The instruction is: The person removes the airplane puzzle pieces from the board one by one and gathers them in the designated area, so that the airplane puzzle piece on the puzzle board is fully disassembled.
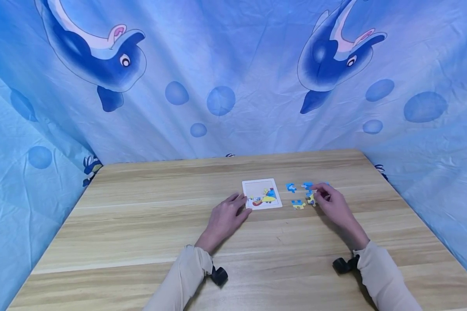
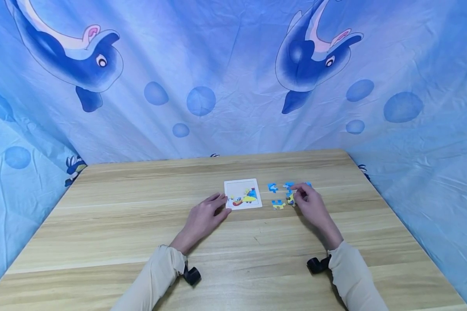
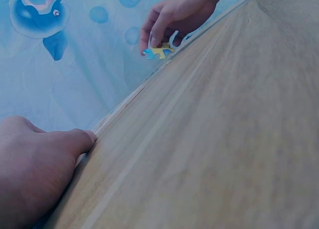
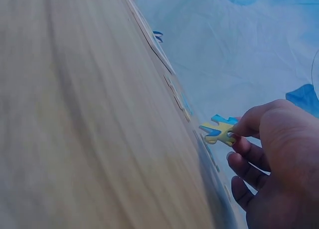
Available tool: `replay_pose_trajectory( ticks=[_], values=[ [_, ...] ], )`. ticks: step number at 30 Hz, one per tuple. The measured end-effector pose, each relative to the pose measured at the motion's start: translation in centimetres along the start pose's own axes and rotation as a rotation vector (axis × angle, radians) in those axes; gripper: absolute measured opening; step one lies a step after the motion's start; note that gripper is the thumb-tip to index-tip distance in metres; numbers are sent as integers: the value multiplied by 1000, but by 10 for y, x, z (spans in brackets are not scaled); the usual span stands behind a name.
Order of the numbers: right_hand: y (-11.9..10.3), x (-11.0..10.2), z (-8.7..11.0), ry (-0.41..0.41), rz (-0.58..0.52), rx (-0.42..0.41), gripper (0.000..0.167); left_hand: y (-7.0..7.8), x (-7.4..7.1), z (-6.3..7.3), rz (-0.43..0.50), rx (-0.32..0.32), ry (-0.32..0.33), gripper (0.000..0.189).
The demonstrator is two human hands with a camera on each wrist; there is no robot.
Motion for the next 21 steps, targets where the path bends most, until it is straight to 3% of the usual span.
replay_pose_trajectory(
  ticks=[10, 21],
  values=[
    [8, -3, 4, -4, 54, 19, 21, -1, 0, 0, -7, 0, -5, 42],
    [13, -3, 5, -68, 109, 79, 17, 0, 0, 1, -12, 0, -13, 43]
  ],
)
Point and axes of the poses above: each hand's wrist, its own z-axis away from the middle knuckle, its own x-axis out of the palm, y = z × x, the point moved 5 cm from there along -z, towards the middle knuckle, and after that the axes turned 1 degree about z, right-handed, at the moved point
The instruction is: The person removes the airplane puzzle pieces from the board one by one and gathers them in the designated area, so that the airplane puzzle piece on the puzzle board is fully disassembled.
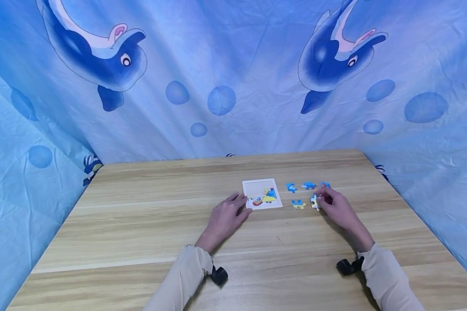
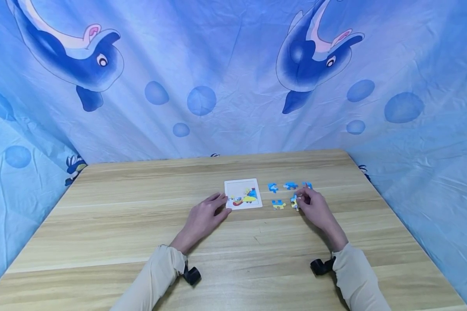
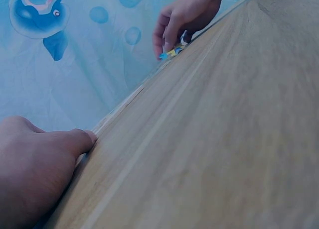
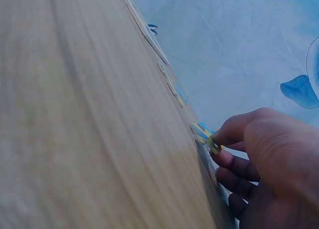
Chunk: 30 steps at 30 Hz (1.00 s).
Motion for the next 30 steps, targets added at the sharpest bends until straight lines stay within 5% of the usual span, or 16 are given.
replay_pose_trajectory(
  ticks=[15, 30],
  values=[
    [-4, 1, -1, 48, 43, -135, 16, 1, -1, -1, 8, -15, -26, 44],
    [-4, 1, -1, 63, 88, -144, 9, 0, 0, 0, 5, -21, -22, 45]
  ],
)
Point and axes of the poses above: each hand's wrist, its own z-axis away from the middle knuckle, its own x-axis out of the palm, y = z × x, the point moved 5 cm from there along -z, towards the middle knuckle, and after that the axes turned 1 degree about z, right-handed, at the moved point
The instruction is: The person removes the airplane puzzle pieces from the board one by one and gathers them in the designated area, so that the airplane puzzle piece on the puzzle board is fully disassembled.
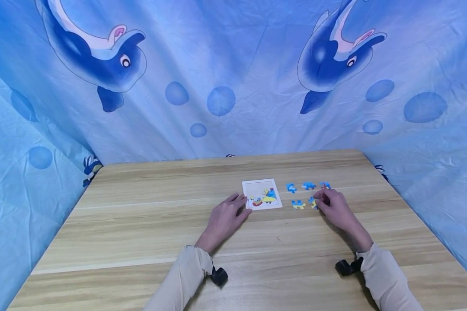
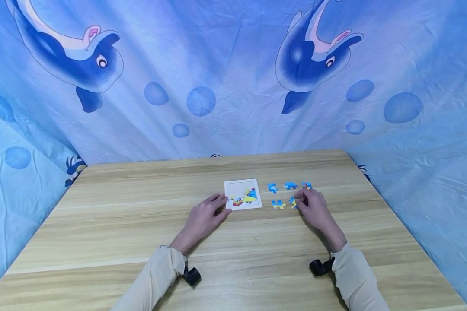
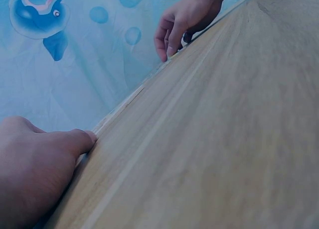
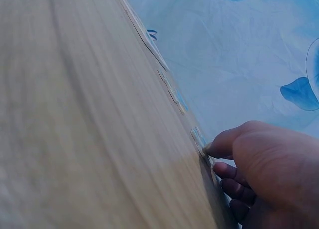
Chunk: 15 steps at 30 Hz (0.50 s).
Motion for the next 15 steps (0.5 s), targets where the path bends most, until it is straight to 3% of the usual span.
replay_pose_trajectory(
  ticks=[15],
  values=[
    [3, -1, 2, -18, 20, 39, 4, 1, 0, 0, -2, -8, -9, 45]
  ],
)
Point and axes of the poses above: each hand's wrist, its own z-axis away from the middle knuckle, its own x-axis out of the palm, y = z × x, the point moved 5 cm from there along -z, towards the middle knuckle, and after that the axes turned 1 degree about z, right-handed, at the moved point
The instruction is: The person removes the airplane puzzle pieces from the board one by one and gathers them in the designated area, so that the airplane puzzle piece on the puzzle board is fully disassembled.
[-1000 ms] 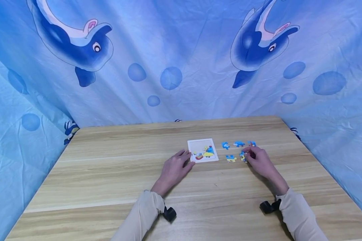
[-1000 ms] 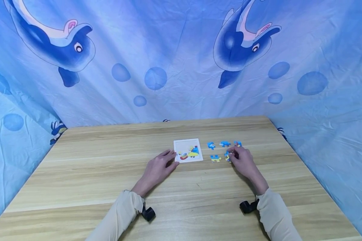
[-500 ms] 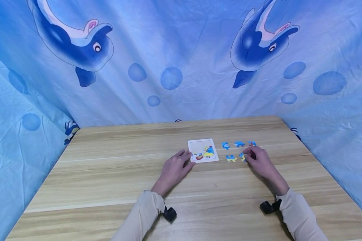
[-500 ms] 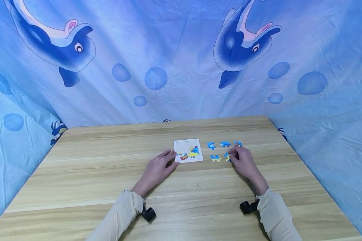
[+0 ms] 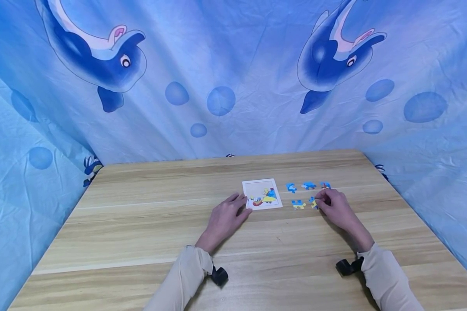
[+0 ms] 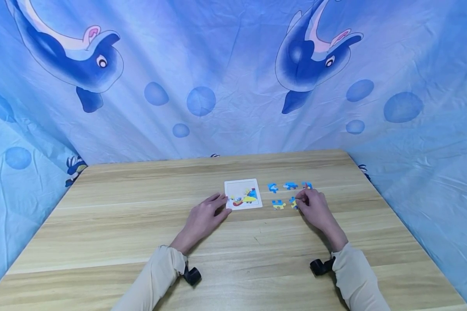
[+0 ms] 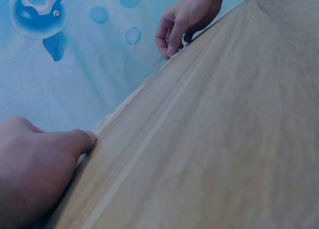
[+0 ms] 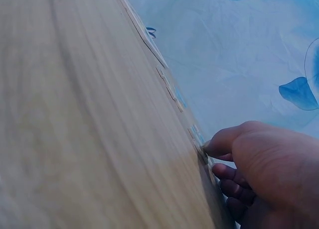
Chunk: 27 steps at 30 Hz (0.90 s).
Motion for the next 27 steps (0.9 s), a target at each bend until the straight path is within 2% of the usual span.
replay_pose_trajectory(
  ticks=[6, 13, 27],
  values=[
    [1, -2, -2, 12, -18, -10, 4, 0, 1, 0, 2, 0, 12, 44],
    [1, -5, -4, -11, -46, 25, 12, -1, 0, -1, 4, 2, 14, 44],
    [-17, 0, -15, -37, -87, 37, 20, -1, 0, 0, -2, 12, 22, 44]
  ],
)
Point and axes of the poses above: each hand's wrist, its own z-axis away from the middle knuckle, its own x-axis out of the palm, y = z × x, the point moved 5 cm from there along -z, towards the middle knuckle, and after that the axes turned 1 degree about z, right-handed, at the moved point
